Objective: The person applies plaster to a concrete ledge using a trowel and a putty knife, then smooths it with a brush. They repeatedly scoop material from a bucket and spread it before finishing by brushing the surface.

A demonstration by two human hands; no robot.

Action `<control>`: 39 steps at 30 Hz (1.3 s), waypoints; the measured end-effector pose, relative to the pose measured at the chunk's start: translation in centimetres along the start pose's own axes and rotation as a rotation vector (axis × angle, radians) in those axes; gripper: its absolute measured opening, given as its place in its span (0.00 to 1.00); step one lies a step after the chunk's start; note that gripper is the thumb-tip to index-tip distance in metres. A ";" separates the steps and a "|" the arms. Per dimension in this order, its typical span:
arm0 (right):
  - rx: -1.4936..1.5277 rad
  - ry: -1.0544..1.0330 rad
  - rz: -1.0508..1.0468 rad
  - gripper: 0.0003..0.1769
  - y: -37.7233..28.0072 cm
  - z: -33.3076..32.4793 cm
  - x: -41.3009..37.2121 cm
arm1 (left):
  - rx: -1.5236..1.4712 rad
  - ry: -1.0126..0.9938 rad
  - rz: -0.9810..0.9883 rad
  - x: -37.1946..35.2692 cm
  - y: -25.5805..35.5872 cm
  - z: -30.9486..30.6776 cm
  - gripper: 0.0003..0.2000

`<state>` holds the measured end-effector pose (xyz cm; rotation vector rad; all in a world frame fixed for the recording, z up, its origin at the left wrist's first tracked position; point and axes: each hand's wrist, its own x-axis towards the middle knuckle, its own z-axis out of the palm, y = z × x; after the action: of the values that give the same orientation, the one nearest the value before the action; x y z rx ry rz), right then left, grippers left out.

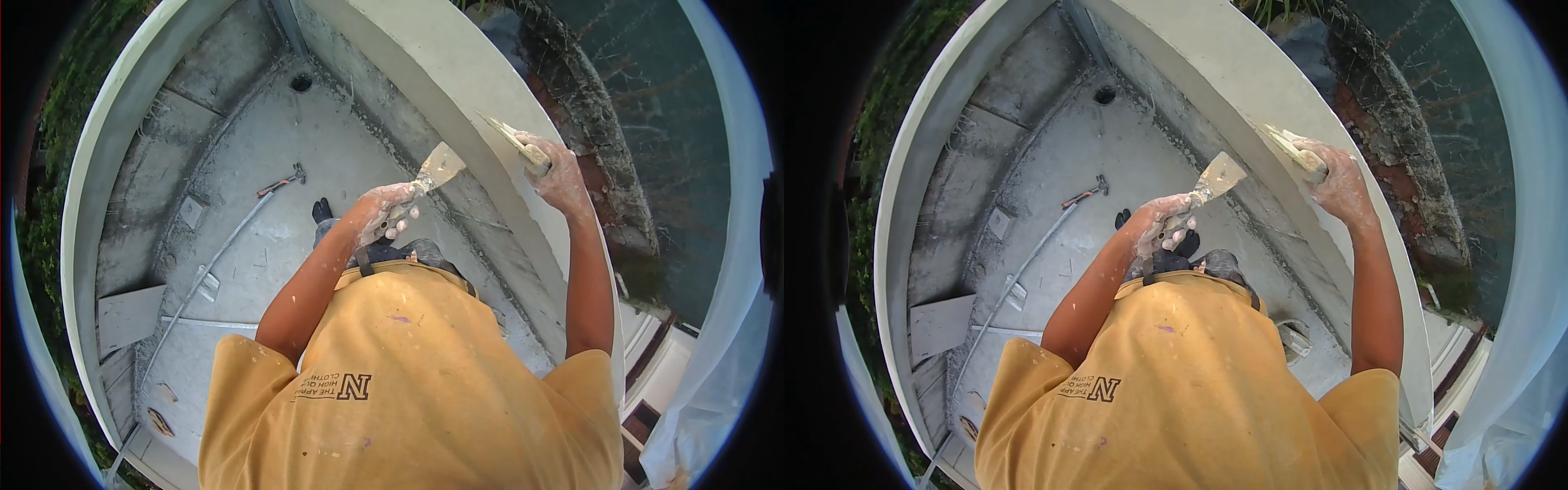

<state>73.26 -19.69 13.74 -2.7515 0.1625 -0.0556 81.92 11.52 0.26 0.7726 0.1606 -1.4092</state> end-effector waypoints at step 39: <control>-0.042 0.043 0.869 0.19 13.7 -3.9 -9.9 | -0.110 0.355 0.077 -4.6 -5.8 -9.5 0.15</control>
<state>61.72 -32.53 12.01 -2.4769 1.3405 0.1233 78.87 20.95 -6.64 0.9228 0.4741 -1.1713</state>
